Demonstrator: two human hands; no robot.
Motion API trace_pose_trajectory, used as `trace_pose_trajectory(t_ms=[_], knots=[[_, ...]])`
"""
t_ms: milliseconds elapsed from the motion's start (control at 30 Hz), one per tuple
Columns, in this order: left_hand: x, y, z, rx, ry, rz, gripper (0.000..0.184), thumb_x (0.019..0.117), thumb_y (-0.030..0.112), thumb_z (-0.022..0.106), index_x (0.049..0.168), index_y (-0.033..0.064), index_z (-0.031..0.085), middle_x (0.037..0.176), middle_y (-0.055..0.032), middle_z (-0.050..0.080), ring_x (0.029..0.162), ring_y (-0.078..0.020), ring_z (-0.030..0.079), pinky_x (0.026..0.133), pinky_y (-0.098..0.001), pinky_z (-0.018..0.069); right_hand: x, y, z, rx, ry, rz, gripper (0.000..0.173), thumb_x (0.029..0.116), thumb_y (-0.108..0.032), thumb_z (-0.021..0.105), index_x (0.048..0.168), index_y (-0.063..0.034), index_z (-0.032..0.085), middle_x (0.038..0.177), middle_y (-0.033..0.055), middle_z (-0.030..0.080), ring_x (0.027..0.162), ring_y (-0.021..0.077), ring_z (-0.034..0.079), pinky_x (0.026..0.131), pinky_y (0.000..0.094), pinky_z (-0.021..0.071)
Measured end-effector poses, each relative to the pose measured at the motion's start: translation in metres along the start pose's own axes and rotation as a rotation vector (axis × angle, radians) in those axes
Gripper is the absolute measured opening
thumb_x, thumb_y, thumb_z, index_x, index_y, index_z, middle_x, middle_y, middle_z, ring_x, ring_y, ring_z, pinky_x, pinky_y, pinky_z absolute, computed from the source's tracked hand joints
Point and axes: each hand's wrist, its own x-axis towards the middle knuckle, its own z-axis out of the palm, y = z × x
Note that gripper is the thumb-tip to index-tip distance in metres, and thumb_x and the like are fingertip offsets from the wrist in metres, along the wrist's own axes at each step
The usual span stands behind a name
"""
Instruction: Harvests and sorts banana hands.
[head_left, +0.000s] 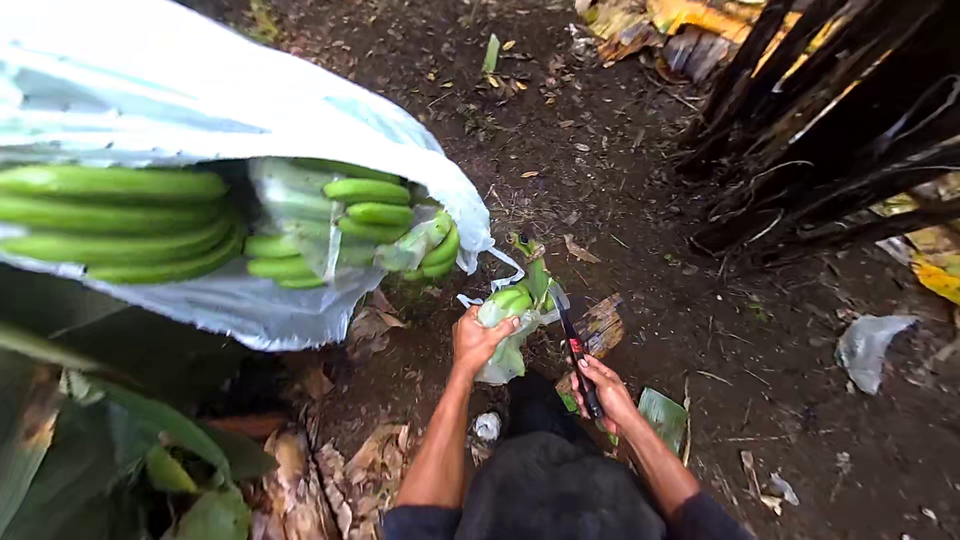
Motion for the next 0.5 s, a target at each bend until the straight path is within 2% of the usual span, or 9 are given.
trace_pose_trajectory(t_ms=[200, 333, 500], knots=[[-0.067, -0.030, 0.011, -0.061, 0.191, -0.040, 0.072, 0.0669, 0.065, 0.084, 0.108, 0.0067, 0.070, 0.091, -0.0067, 0.074, 0.088, -0.0203, 0.072, 0.085, -0.0485, 0.0595, -0.012, 0.021, 0.000, -0.117, -0.145, 0.052, 0.034, 0.1098, -0.027, 0.042, 0.132, -0.0036, 0.054, 0.070, 0.0074, 0.058, 0.047, 0.0169, 0.054, 0.040, 0.0319, 0.0499], [-0.089, -0.044, 0.032, -0.154, 0.309, -0.114, 0.069, 0.0697, 0.062, 0.084, 0.107, 0.0058, 0.070, 0.091, -0.0086, 0.074, 0.088, -0.0223, 0.072, 0.085, -0.0506, 0.0594, -0.045, 0.002, 0.005, -0.139, -0.188, 0.113, 0.032, 0.1092, -0.025, 0.042, 0.128, -0.0024, 0.054, 0.067, 0.0052, 0.054, 0.045, 0.0153, 0.051, 0.039, 0.0300, 0.0480], [-0.091, -0.044, 0.067, -0.208, 0.413, -0.181, 0.069, 0.0706, 0.063, 0.082, 0.108, 0.0060, 0.070, 0.092, -0.0095, 0.074, 0.089, -0.0248, 0.072, 0.086, -0.0535, 0.0586, -0.042, -0.044, -0.009, -0.149, -0.246, 0.242, 0.033, 0.1106, -0.028, 0.037, 0.125, -0.0043, 0.055, 0.067, 0.0031, 0.052, 0.045, 0.0124, 0.049, 0.037, 0.0265, 0.0445]])
